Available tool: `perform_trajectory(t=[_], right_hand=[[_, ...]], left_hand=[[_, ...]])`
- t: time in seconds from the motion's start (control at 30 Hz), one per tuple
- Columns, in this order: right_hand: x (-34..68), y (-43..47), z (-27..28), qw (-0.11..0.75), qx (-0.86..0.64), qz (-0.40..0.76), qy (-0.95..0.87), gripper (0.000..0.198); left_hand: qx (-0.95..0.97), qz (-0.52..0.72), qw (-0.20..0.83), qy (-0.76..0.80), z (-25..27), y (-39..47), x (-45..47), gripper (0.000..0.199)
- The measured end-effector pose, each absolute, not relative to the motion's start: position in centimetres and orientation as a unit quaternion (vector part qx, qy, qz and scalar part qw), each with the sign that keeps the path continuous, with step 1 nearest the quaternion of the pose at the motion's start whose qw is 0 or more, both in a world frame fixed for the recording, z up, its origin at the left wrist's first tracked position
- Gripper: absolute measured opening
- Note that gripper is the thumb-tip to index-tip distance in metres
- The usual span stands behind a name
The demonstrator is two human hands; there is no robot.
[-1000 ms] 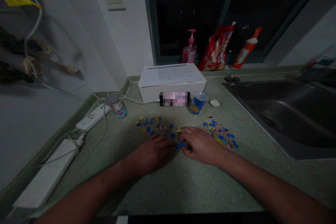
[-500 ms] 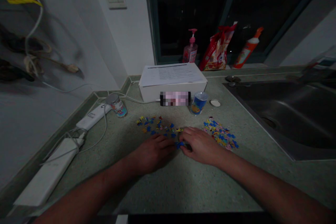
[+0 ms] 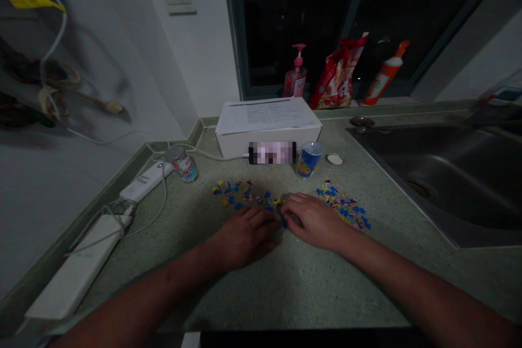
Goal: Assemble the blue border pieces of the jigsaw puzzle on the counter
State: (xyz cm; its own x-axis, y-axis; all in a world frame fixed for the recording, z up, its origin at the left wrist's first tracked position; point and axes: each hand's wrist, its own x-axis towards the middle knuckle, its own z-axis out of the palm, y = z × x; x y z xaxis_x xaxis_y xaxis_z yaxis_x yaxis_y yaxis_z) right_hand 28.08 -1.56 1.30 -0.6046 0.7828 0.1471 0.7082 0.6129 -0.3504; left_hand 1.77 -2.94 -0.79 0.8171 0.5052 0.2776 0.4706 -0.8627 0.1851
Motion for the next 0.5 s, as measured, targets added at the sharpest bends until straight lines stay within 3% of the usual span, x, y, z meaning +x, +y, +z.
perform_trajectory(t=[0.23,0.37,0.5], right_hand=[[29.4,-0.6,1.7,0.187,-0.459,0.094,-0.863,0.019],[29.9,-0.3,1.6,0.169,-0.484,0.076,-0.855,0.019],[30.1,0.0,1.3,0.139,-0.489,0.049,-0.86,0.017]], left_hand=[[0.945,0.181,0.06,0.267,-0.7,-2.9,1.7,0.042],[0.918,0.25,0.064,0.3,-0.4,-2.2,0.5,0.023],[0.88,0.282,0.068,0.376,-0.5,-0.5,-1.8,0.018]])
